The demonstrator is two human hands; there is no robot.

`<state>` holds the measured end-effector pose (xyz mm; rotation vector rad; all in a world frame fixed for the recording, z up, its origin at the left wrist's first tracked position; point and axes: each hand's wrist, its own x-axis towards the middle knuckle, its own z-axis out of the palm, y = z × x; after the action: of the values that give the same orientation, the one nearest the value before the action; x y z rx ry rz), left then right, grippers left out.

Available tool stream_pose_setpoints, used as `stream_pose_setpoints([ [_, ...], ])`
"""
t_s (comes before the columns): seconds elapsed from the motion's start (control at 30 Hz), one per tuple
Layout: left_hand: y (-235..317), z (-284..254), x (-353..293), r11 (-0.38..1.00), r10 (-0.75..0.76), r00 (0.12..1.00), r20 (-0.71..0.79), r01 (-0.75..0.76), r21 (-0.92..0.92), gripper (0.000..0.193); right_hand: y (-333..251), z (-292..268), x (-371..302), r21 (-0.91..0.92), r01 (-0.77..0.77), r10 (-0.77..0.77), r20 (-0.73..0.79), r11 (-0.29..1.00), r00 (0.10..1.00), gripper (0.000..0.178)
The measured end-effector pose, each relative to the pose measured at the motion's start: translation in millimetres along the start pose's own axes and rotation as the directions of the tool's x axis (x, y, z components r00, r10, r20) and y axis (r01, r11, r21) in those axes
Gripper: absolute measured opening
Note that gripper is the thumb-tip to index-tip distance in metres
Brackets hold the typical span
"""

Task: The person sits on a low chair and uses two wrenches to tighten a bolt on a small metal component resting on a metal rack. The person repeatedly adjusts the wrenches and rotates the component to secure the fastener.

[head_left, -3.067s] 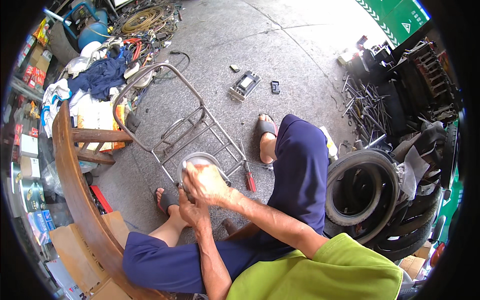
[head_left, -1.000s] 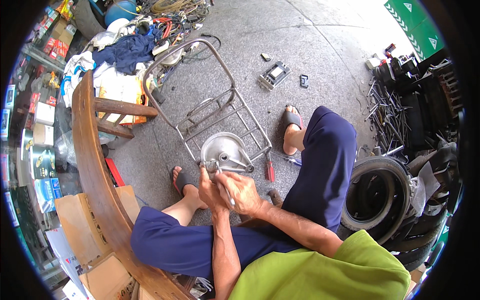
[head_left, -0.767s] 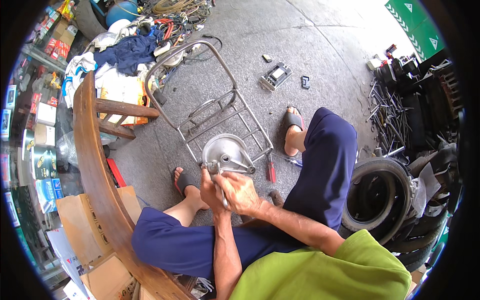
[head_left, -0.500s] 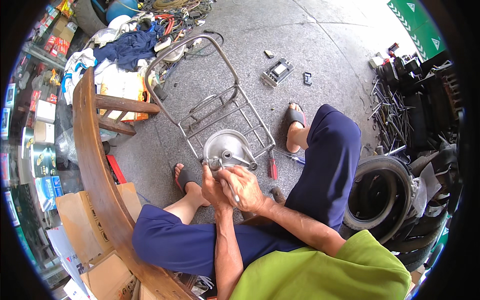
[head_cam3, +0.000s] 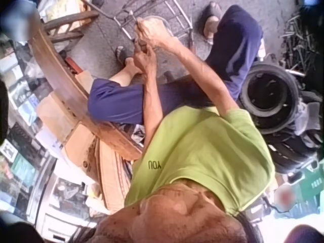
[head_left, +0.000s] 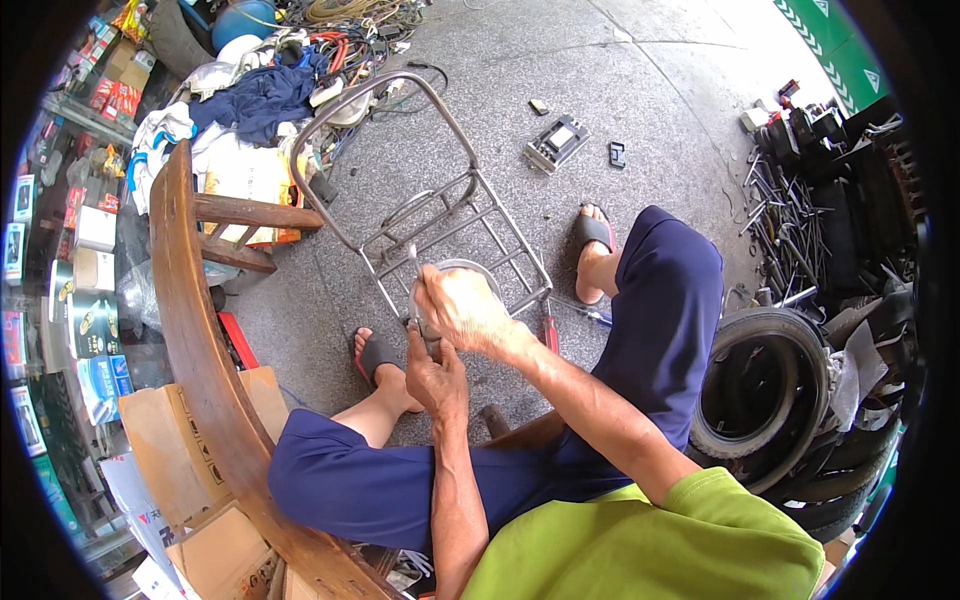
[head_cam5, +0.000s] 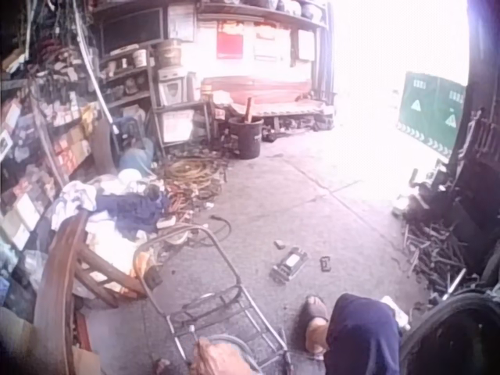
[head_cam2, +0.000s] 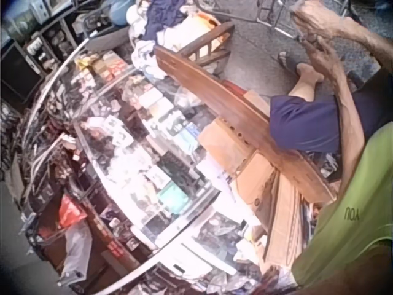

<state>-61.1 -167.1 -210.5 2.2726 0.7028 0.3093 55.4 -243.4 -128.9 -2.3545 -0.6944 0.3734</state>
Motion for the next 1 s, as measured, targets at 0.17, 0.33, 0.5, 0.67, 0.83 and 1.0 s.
stream_pose_setpoints([
  [0.17, 9.9, -1.9, -2.3, 0.998, -0.010, 1.000, 0.003, 0.011, -0.065, 0.052, 52.3, 19.4, 30.2, 0.058, 0.182, -0.165, -0.220, 0.982, 0.961, 0.031],
  [0.33, 14.5, -6.1, -0.1, 0.999, -0.012, 1.000, 0.003, 0.012, -0.033, 0.052, 39.7, -1.8, 35.5, 0.465, -0.253, 0.221, 0.123, 0.849, 0.967, 0.039],
  [0.5, 7.9, -1.9, 0.0, 0.998, 0.024, 1.000, -0.015, -0.025, -0.066, 0.051, 42.4, -2.1, 29.3, 0.537, -0.265, 0.287, 0.045, 0.801, 0.957, 0.037],
  [0.67, 10.5, -4.4, 0.4, 0.999, -0.035, 0.999, 0.015, 0.036, -0.032, 0.051, 25.0, -16.1, -14.8, 0.587, -0.084, 0.341, -0.342, 0.805, 0.876, 0.033],
  [0.83, 5.5, -3.2, 1.3, 0.999, -0.005, 1.000, -0.002, 0.005, -0.049, 0.052, 17.5, 12.2, -58.7, 0.348, 0.165, 0.040, -0.514, 0.923, 0.857, 0.012],
  [1.0, 0.7, -0.6, 1.5, 0.989, -0.036, 0.999, 0.037, 0.041, -0.140, 0.052, 13.5, 21.6, -73.0, 0.225, 0.261, -0.122, -0.493, 0.939, 0.862, 0.011],
])
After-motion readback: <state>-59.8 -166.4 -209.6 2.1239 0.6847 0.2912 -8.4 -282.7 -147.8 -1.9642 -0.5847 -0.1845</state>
